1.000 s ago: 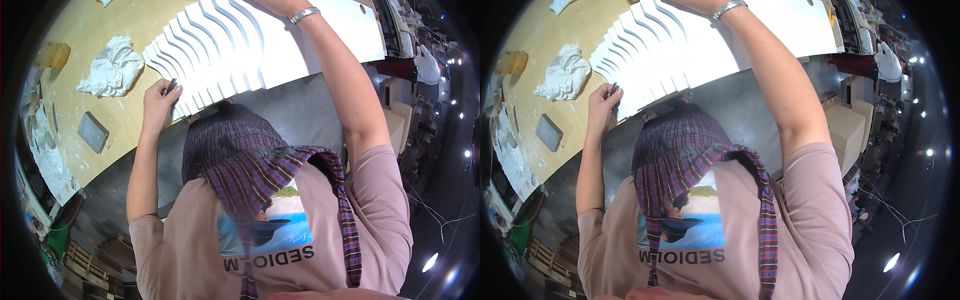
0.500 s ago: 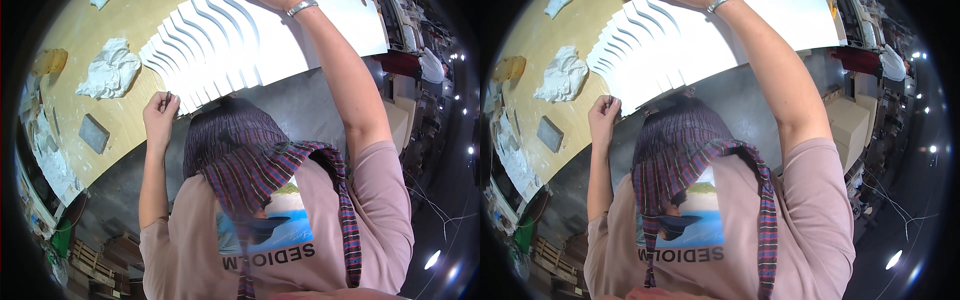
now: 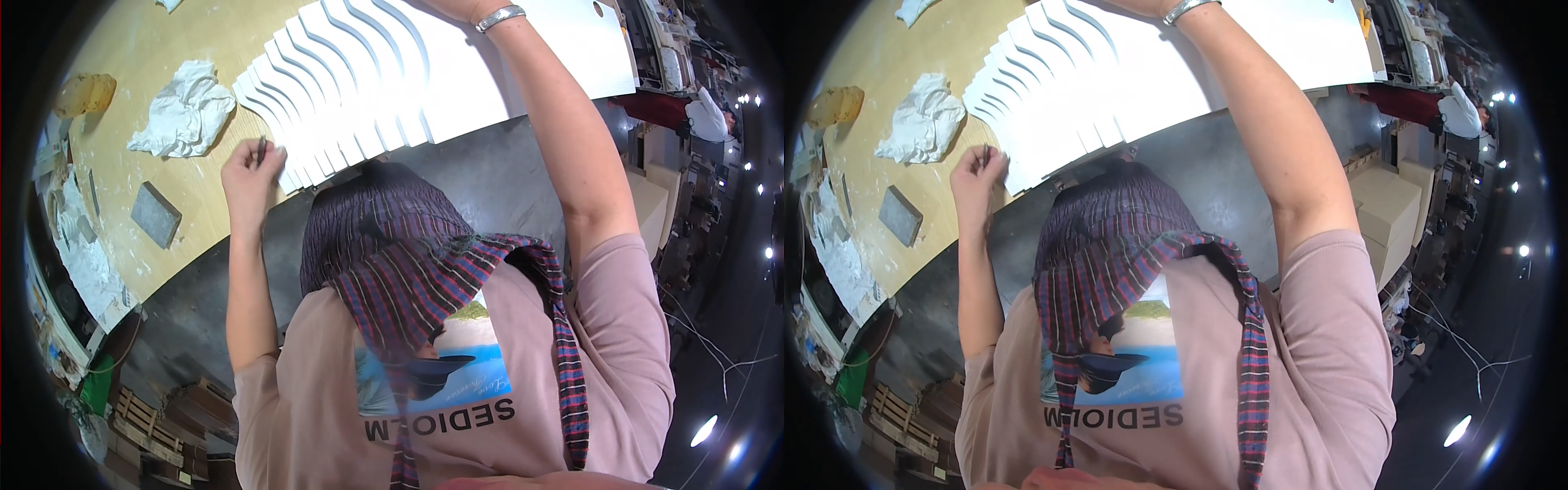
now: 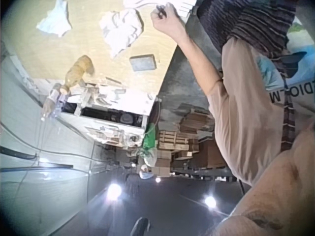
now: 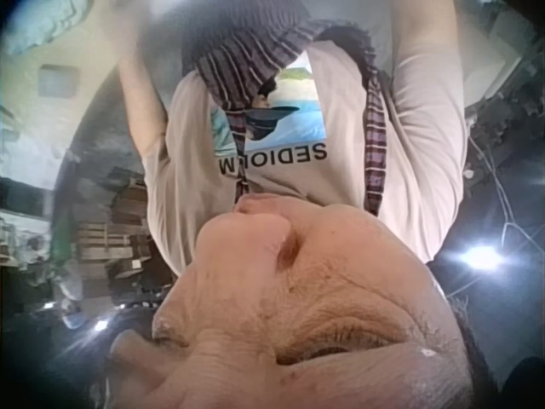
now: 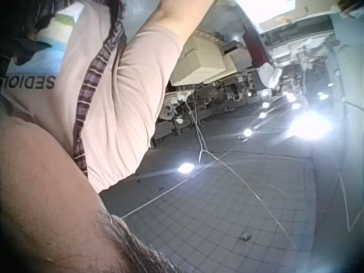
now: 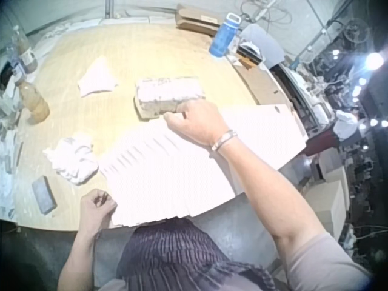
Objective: The person sands the inner curves and flat surfaces of multiple white wooden furniture panels using a sanding block. They wipe away dust with a cloth, inspect the edges with their fingers, and handle each panel one at a time from a stack on the workbench.
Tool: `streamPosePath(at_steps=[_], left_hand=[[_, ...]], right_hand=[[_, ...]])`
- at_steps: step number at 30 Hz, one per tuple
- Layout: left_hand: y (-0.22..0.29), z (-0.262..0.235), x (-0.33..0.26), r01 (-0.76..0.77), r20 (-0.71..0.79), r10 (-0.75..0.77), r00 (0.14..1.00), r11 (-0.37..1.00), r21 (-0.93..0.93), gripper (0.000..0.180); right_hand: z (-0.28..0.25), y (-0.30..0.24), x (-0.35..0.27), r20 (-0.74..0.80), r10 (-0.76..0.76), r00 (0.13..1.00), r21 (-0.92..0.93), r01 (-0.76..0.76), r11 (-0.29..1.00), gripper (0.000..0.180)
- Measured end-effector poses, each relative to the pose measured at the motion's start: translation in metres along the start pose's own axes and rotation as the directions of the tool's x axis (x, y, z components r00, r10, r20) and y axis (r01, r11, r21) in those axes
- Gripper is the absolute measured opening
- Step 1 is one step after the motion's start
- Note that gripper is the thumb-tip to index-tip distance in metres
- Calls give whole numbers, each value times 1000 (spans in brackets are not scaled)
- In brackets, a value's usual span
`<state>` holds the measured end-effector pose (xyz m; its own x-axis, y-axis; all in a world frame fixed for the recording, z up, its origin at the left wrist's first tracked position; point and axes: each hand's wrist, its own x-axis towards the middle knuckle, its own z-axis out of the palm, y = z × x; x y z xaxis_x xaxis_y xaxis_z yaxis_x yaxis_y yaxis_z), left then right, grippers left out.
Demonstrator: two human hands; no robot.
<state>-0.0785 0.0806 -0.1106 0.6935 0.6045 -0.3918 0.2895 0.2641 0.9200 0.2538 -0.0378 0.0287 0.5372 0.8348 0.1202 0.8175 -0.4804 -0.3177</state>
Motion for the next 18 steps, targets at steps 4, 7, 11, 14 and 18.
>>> streamPosePath(at_steps=[4, 7, 11, 14, 18], left_hand=[[8, 8, 26, -14, 6, 12, 1000, 962, 272, 17], [0, 4, 33, -44, 57, 27, 998, 946, 321, 17], [-9, 3, 32, -48, 38, 39, 999, 956, 288, 17], [-12, 3, 25, -78, 35, 71, 997, 950, 302, 15], [-4, 0, 8, 1, 93, -29, 995, 959, 283, 12]], right_hand=[[0, -3, -2, 34, 21, 999, 16, -21, 1000, 52], [0, -2, -1, 18, 28, 999, -6, -28, 1000, 52], [2, -2, -2, 2, 28, 1000, 11, -28, 1000, 52], [4, 1, -1, -11, -6, 1000, 12, 6, 1000, 52], [5, 3, -2, -30, 2, 1000, 1, -2, 1000, 52]])
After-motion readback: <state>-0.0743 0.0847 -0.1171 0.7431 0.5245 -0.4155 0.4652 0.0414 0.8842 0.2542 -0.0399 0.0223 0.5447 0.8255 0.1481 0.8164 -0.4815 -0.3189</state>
